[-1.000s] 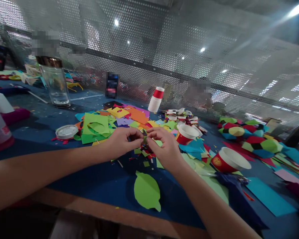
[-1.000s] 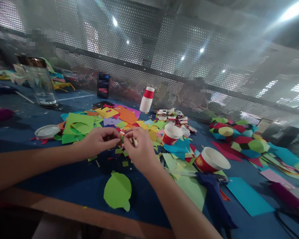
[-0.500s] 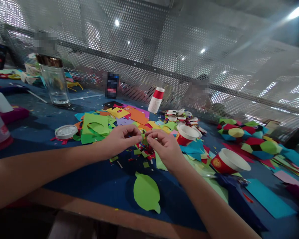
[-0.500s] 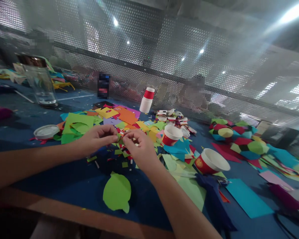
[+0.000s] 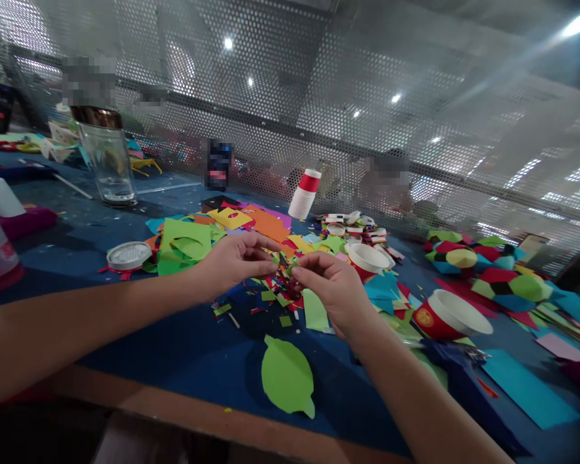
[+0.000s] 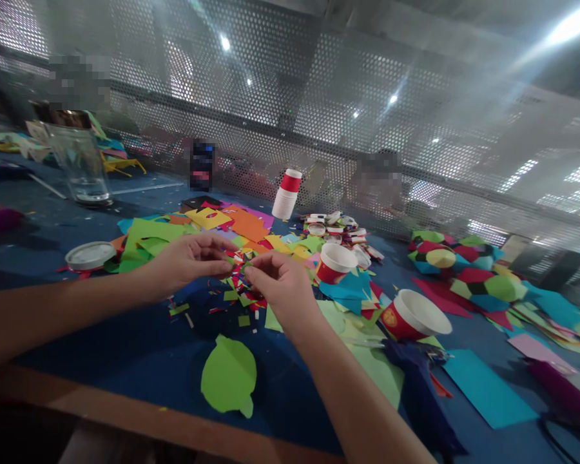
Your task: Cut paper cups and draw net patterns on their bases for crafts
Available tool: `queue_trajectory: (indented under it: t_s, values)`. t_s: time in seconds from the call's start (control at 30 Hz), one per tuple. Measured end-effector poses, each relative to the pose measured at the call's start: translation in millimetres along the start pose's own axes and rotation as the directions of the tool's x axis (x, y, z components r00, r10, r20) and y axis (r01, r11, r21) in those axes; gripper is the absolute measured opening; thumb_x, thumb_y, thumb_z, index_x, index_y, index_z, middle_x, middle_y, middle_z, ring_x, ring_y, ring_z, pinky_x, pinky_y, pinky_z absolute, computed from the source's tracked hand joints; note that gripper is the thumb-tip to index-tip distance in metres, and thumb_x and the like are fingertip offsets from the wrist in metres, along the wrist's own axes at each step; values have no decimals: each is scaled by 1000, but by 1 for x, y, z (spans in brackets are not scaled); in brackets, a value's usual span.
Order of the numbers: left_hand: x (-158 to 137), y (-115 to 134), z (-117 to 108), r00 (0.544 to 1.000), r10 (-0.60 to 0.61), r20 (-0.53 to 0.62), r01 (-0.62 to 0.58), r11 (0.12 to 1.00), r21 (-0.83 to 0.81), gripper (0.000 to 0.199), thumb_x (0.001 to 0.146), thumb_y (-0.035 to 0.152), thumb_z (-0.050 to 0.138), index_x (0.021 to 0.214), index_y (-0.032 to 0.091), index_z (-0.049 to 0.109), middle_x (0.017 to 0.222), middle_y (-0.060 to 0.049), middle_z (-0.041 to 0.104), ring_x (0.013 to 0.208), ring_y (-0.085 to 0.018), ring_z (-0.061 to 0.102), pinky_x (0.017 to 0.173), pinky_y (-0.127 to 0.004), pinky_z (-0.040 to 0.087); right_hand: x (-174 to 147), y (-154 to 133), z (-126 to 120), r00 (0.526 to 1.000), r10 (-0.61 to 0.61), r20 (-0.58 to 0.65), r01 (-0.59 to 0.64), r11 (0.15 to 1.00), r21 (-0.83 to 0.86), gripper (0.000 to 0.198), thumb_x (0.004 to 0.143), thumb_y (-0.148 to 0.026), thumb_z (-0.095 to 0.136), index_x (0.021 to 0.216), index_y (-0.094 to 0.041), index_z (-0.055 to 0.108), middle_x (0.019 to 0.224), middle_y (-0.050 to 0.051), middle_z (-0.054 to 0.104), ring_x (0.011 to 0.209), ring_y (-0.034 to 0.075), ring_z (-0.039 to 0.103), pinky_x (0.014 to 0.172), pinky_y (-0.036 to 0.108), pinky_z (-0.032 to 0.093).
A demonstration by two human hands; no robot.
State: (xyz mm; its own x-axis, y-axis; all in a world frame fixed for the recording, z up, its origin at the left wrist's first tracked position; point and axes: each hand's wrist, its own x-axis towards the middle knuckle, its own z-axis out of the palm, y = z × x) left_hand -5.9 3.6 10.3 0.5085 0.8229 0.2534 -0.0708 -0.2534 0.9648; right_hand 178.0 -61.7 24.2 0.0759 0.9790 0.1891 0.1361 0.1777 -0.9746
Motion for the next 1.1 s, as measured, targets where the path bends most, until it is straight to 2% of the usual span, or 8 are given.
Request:
queue_trajectory:
  t_s: [0.17, 0.43, 0.63, 0.8, 0.9, 1.1]
  values:
    - [1, -1, -1, 1000, -23, -19, 22, 999, -23, 37, 63, 30, 85, 93, 15, 71, 70, 3, 66, 66, -11, 61, 64, -25, 50, -1, -2, 2, 998, 54, -21, -52, 994, 96, 25, 61, -31, 80, 72, -20, 61, 62, -3, 65, 58, 14, 61, 59, 30, 50]
    - [2, 1, 0, 995, -96, -20, 93, 990, -106, 34, 63, 34, 87, 89, 17, 72, 73, 1, 68, 65, -10, 61, 65, -23, 54, -4, -2, 5, 996, 93, -10, -91, 989, 114, 20, 59, -29, 80, 73, -19, 70, 63, -3, 66, 58, 11, 57, 59, 28, 47]
    - [4, -2, -1, 992, -115, -46, 110, 989, -96, 38, 59, 41, 89, 74, 16, 64, 69, 3, 63, 63, -9, 58, 63, -22, 53, -7, 0, 8, 993, 117, 35, -119, 988, 96, 26, 62, -26, 82, 85, -17, 74, 68, -1, 71, 60, 12, 60, 61, 29, 50]
    - [4, -9, -3, 991, -124, -55, 122, 992, -41, 40, 64, 48, 86, 70, 16, 63, 64, 3, 60, 58, -9, 56, 58, -22, 51, -7, 5, 11, 993, 113, 40, -117, 986, 117, 30, 66, -25, 82, 92, -18, 69, 64, -3, 69, 59, 13, 63, 62, 30, 53]
    - [4, -10, -2, 991, -123, -43, 123, 992, -15, 38, 66, 49, 85, 75, 16, 68, 67, 2, 64, 60, -10, 59, 59, -23, 53, -8, 8, 13, 994, 102, 26, -104, 985, 135, 29, 68, -27, 81, 92, -19, 67, 65, -4, 69, 59, 12, 64, 62, 29, 54]
    - [3, -9, -1, 993, -115, -24, 116, 992, 45, 37, 72, 44, 80, 97, 17, 72, 85, -3, 73, 74, -14, 66, 70, -28, 57, -10, 8, 16, 996, 94, -3, -92, 982, 164, 28, 71, -28, 81, 93, -19, 66, 65, -4, 68, 61, 12, 65, 63, 28, 55]
